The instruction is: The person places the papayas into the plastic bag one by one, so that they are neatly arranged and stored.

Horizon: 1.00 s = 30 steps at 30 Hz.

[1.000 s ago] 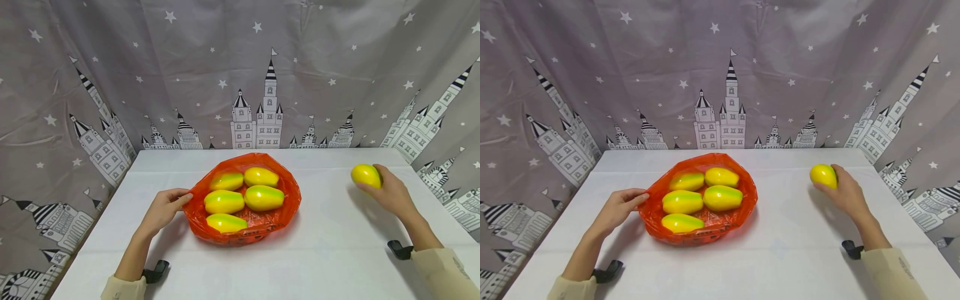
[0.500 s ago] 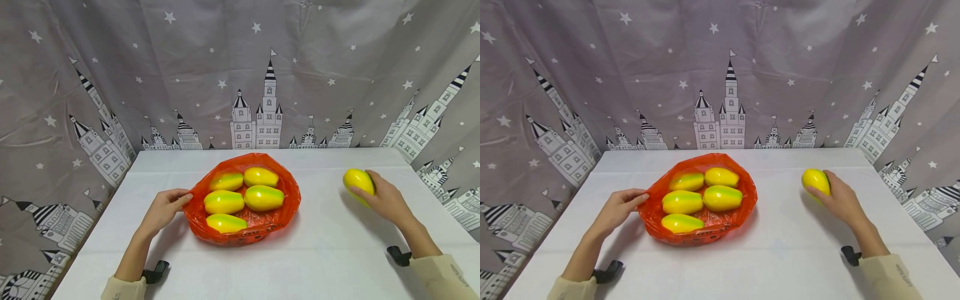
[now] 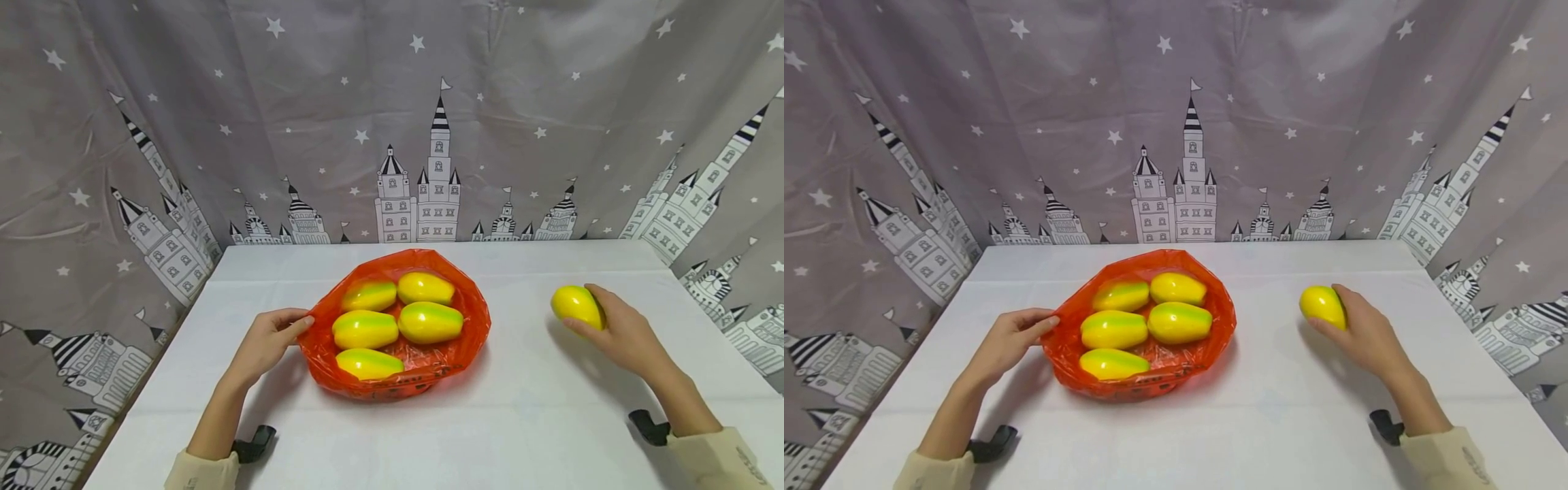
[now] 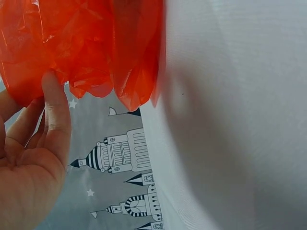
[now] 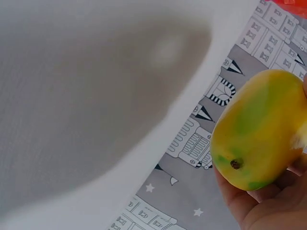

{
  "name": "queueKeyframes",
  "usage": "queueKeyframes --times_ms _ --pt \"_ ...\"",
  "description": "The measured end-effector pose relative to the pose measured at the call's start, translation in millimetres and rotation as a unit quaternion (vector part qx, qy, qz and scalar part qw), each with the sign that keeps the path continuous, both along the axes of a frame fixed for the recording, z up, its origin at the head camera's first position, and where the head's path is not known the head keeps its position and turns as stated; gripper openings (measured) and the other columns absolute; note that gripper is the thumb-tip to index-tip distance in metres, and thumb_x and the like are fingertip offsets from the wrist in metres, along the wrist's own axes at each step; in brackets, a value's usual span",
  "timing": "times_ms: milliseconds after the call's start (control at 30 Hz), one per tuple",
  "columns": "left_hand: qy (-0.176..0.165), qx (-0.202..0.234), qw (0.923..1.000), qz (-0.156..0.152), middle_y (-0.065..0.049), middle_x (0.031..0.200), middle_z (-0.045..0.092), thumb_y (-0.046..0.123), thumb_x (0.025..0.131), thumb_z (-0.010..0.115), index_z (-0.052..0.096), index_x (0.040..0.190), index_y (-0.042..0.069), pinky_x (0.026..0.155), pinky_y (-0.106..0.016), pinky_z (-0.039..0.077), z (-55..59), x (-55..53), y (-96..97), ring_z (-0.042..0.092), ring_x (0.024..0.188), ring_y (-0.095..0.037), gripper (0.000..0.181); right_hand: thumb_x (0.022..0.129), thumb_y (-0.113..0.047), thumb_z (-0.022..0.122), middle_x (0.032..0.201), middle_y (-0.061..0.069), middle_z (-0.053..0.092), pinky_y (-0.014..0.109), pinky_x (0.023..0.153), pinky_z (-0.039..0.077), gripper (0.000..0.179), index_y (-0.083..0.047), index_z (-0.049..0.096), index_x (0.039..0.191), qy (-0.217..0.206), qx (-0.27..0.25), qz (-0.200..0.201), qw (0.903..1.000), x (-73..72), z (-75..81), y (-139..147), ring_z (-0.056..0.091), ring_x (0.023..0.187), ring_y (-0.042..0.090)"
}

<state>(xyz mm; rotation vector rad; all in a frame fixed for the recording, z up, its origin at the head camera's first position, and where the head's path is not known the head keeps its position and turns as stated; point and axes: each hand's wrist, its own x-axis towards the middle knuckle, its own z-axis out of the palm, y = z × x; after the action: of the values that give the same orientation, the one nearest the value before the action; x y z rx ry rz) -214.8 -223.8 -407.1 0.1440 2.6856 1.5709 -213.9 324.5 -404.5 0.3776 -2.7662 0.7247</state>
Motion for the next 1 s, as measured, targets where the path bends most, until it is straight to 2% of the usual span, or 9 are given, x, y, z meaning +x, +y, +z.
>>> queueKeyframes --times_ms 200,700,1000 --pt "0.001 0.001 1.0 -0.001 -0.017 0.107 0.069 0.022 0.101 0.058 0.065 0.12 -0.007 0.078 -0.027 0.057 -0.7 0.2 -0.3 0.065 0.09 -0.026 0.035 0.088 -0.03 0.075 0.125 0.033 0.053 0.059 0.079 0.043 0.071 0.011 0.044 0.137 0.003 -0.006 0.005 1.0 2.3 1.0 -4.1 0.054 0.1 0.045" --pt "0.005 0.003 1.0 0.0 -0.017 0.106 0.069 0.021 0.101 0.058 0.066 0.119 -0.007 0.077 -0.025 0.056 1.6 0.2 0.8 0.065 0.089 -0.023 0.035 0.091 -0.034 0.073 0.125 0.029 0.056 0.051 0.076 0.044 0.072 0.009 0.043 0.14 -0.028 -0.017 0.019 0.9993 11.0 8.4 -21.2 0.056 0.095 0.036" --pt "0.002 0.0 1.0 0.001 -0.017 0.108 0.069 0.021 0.101 0.058 0.066 0.12 -0.006 0.078 -0.027 0.056 -0.9 -0.2 0.0 0.065 0.091 -0.026 0.034 0.09 -0.032 0.074 0.123 0.023 0.06 0.046 0.074 0.043 0.067 0.004 0.046 0.139 0.0 -0.017 0.034 0.9993 13.6 18.6 -35.2 0.055 0.091 0.03"
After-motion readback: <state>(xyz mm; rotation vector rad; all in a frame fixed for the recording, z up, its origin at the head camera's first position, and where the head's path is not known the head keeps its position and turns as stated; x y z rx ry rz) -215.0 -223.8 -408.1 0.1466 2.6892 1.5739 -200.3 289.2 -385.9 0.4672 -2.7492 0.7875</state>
